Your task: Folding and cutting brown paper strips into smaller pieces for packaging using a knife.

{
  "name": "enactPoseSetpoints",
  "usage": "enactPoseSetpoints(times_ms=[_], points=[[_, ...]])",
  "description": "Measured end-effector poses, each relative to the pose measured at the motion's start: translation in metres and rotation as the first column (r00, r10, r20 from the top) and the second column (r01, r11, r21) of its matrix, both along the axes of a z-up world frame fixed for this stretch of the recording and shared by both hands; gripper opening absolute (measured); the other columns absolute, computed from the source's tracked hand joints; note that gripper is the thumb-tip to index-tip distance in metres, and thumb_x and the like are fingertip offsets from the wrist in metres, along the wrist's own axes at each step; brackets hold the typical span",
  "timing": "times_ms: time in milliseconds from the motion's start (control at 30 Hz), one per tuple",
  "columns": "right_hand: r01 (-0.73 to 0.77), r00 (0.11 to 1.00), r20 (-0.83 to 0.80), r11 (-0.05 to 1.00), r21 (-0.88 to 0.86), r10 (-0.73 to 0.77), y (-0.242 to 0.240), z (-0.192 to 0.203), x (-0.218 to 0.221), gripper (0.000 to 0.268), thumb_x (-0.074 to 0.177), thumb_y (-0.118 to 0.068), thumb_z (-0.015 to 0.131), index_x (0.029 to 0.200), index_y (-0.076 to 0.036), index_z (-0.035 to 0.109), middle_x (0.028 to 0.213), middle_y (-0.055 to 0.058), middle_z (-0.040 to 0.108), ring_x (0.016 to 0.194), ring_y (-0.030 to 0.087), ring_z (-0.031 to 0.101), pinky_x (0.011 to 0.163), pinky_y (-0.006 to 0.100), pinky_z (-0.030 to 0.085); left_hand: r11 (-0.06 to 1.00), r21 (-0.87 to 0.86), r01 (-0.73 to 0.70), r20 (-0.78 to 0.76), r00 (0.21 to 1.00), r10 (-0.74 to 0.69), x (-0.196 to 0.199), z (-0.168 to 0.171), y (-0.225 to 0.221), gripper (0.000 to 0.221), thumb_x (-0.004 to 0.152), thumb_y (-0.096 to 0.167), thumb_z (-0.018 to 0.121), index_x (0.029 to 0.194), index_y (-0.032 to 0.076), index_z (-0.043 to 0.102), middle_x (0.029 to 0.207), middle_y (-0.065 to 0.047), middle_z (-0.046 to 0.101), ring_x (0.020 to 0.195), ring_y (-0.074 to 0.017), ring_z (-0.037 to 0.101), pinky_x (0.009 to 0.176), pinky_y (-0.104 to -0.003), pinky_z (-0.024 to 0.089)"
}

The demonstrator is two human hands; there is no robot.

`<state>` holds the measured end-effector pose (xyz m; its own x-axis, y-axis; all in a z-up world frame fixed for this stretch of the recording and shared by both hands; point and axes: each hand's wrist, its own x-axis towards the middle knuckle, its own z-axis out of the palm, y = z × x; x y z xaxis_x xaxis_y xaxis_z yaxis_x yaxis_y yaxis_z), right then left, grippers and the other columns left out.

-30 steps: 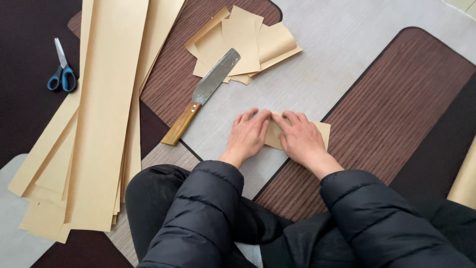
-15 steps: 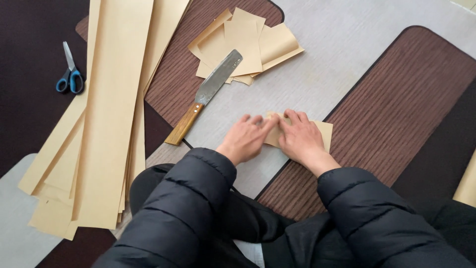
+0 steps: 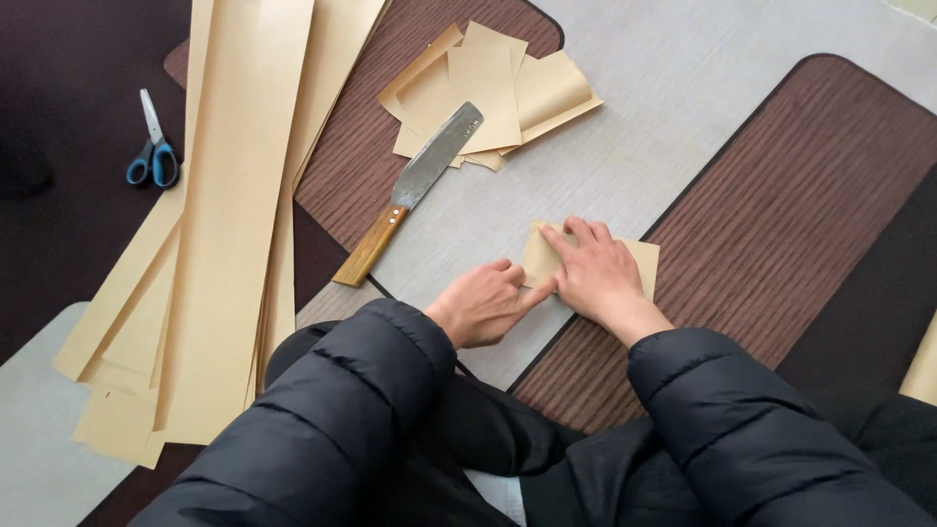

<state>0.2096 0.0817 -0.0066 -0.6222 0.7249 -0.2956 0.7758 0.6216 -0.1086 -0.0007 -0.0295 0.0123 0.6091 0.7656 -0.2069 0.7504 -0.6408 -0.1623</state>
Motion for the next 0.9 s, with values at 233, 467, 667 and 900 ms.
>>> enactPoseSetpoints(times_ms=[233, 467, 667, 900], points=[[0.018, 1.0, 0.013, 0.999, -0.034, -0.017, 0.0, 0.007, 0.001, 0.074, 0.1, -0.042, 0.052, 0.174, -0.039, 0.048, 0.16, 0.004, 0.048, 0.155, 0.038, 0.043, 0.113, 0.056, 0.052, 0.993, 0.11, -0.033, 0.3, 0.954, -0.002, -0.02, 0.006, -0.004, 0.036, 0.09, 0.022, 0.055, 0.125, 0.016, 0.057, 0.083, -0.011, 0.075, 0.094, -0.03, 0.066, 0.095, -0.041, 0.05], [0.016, 1.0, 0.026, 1.0, -0.023, -0.015, -0.002, 0.019, -0.001, 0.073, 0.105, -0.058, 0.062, 0.174, -0.039, 0.048, 0.16, 0.005, 0.05, 0.155, 0.038, 0.043, 0.115, 0.056, 0.052, 0.476, 0.089, -0.875, 0.502, 0.452, 0.737, -0.13, -0.016, 0.035, 0.044, 0.097, 0.039, 0.082, 0.133, 0.016, 0.074, 0.121, -0.01, 0.072, 0.118, -0.0349, 0.07, 0.086, -0.051, 0.065], [0.062, 0.998, 0.003, 0.997, -0.038, -0.062, 0.001, 0.013, 0.001, 0.075, 0.102, -0.065, 0.065, 0.171, -0.042, 0.05, 0.163, 0.007, 0.046, 0.159, 0.039, 0.041, 0.116, 0.054, 0.052, 0.26, -0.269, -0.927, 0.387, 0.144, 0.911, -0.156, -0.058, 0.036, 0.069, 0.099, 0.035, 0.081, 0.159, 0.014, 0.054, 0.143, -0.014, 0.062, 0.139, -0.0399, 0.06, 0.105, -0.061, 0.061], [0.098, 0.992, -0.069, 0.994, -0.053, -0.101, 0.004, 0.003, 0.005, 0.081, 0.097, -0.065, 0.072, 0.169, -0.032, 0.051, 0.16, 0.01, 0.049, 0.16, 0.038, 0.043, 0.115, 0.055, 0.054, 0.099, -0.471, -0.876, 0.353, -0.085, 0.932, -0.17, -0.085, 0.044, 0.074, 0.081, 0.035, 0.089, 0.151, 0.028, 0.065, 0.136, -0.007, 0.069, 0.132, -0.0352, 0.069, 0.106, -0.059, 0.059]])
